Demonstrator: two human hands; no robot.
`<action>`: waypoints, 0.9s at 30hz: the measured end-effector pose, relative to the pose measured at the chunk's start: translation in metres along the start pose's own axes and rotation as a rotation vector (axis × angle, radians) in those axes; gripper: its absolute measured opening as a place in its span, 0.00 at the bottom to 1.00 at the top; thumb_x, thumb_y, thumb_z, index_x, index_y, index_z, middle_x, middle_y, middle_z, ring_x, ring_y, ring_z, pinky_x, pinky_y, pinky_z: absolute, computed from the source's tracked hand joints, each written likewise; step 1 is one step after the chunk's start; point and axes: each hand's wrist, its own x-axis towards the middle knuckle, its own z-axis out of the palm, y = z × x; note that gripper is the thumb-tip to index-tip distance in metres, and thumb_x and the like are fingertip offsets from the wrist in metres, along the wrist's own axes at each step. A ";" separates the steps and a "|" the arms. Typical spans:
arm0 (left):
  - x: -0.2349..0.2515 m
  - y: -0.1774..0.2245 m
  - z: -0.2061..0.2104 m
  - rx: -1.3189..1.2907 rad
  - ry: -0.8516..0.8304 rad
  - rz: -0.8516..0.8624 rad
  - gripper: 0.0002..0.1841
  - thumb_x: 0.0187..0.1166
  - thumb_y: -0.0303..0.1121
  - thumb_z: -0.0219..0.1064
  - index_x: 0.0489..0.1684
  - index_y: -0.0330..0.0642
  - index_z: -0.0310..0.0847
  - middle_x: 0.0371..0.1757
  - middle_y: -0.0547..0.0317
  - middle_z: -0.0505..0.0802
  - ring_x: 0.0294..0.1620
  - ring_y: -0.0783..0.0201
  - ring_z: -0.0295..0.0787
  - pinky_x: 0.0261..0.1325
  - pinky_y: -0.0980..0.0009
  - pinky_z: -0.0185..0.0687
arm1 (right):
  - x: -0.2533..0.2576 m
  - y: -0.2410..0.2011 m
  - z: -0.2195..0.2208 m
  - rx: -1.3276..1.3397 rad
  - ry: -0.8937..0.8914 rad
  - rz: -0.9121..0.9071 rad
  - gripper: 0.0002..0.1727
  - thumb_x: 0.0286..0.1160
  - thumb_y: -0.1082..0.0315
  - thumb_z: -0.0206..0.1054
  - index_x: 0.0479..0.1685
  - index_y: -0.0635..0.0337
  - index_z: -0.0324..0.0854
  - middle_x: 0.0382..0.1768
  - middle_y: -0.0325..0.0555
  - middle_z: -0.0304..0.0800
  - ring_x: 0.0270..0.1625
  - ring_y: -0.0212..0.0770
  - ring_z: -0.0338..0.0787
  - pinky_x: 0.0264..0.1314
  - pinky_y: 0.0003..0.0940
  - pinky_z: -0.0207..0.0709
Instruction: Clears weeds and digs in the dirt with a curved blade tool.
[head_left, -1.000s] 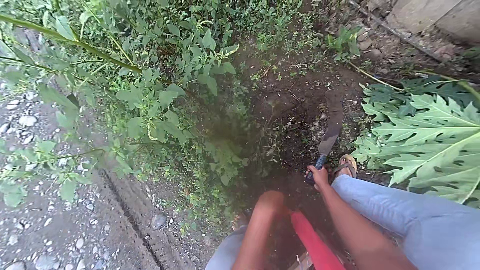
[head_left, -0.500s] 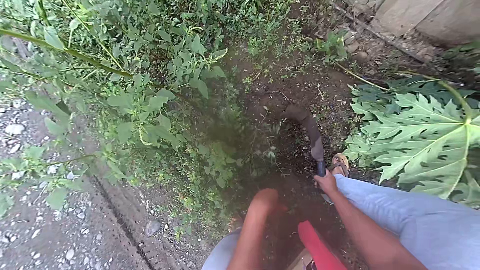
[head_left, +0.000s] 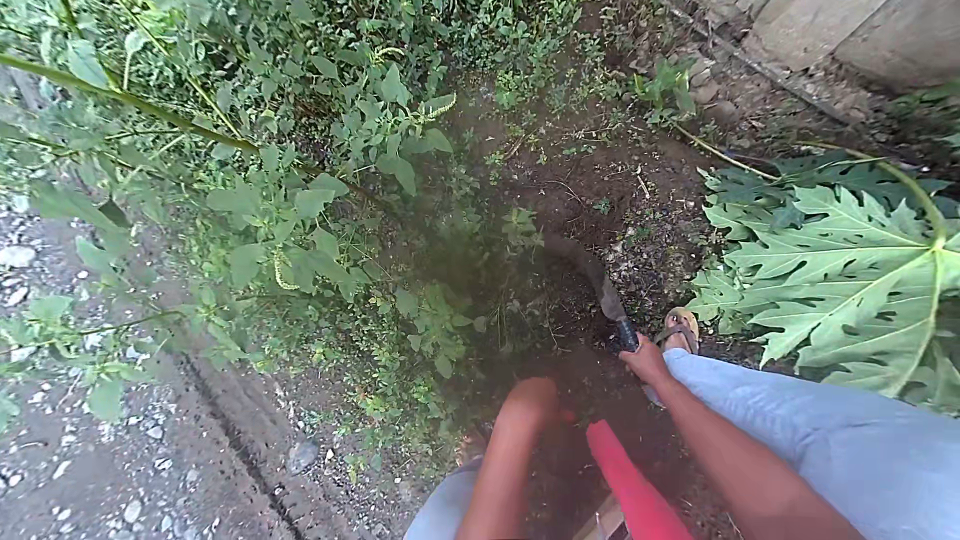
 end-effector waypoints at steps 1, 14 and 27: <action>0.000 0.000 0.001 -0.002 -0.002 0.002 0.28 0.87 0.52 0.63 0.60 0.29 0.84 0.62 0.32 0.89 0.68 0.37 0.85 0.73 0.36 0.75 | -0.002 -0.010 0.001 0.122 0.052 0.004 0.32 0.75 0.70 0.73 0.80 0.69 0.70 0.49 0.66 0.89 0.41 0.56 0.93 0.51 0.55 0.86; 0.000 0.002 -0.001 0.039 -0.019 0.000 0.29 0.87 0.53 0.63 0.60 0.29 0.84 0.63 0.32 0.89 0.70 0.37 0.84 0.74 0.36 0.74 | -0.012 -0.001 0.019 -0.491 -0.272 -0.074 0.38 0.72 0.64 0.75 0.86 0.58 0.69 0.69 0.66 0.86 0.73 0.66 0.85 0.74 0.68 0.75; -0.014 0.007 0.000 0.022 0.005 -0.022 0.29 0.87 0.52 0.63 0.61 0.27 0.83 0.64 0.29 0.88 0.69 0.34 0.84 0.74 0.35 0.71 | -0.006 -0.017 0.002 0.911 0.194 0.238 0.22 0.81 0.73 0.66 0.70 0.69 0.68 0.36 0.53 0.83 0.29 0.42 0.86 0.34 0.39 0.86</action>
